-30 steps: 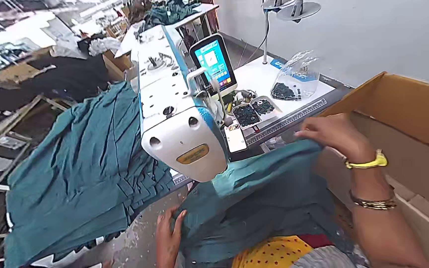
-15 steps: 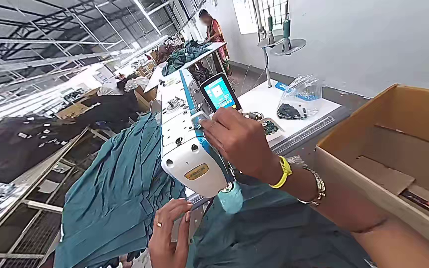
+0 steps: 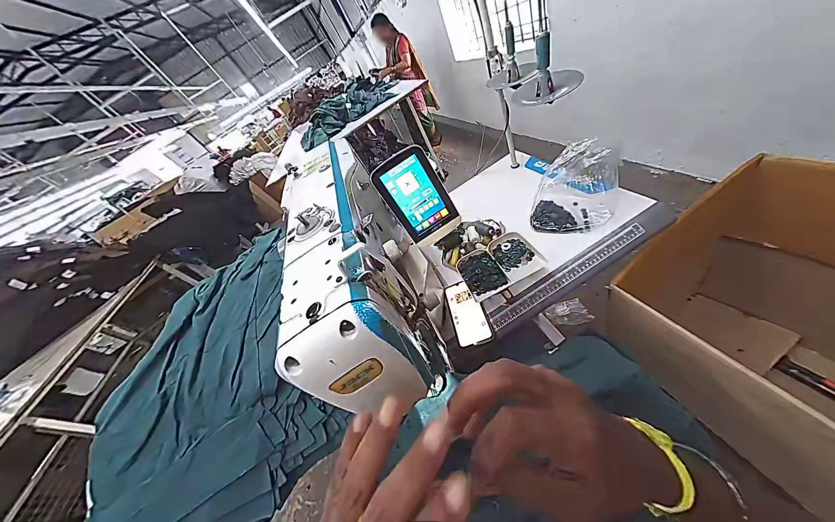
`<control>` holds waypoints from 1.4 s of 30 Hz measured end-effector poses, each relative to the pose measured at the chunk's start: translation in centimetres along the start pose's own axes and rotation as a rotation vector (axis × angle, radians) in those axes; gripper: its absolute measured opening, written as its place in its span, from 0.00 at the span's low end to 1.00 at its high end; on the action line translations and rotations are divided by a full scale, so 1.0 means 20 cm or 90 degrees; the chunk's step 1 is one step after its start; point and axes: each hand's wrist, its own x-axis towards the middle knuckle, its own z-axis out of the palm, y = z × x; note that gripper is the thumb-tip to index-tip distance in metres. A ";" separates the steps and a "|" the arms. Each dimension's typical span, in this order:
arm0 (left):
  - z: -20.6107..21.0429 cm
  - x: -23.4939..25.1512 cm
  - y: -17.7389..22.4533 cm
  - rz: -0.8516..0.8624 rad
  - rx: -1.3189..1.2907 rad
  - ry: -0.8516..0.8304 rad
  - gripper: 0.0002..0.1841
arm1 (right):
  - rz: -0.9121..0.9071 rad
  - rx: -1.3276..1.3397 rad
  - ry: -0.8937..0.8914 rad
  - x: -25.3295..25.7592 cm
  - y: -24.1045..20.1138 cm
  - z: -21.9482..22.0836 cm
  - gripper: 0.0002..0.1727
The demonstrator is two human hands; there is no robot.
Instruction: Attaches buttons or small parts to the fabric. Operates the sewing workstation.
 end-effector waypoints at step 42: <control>0.13 0.13 -0.19 -0.125 -0.357 0.194 0.15 | 0.576 -0.319 -0.217 1.50 1.26 -0.21 0.27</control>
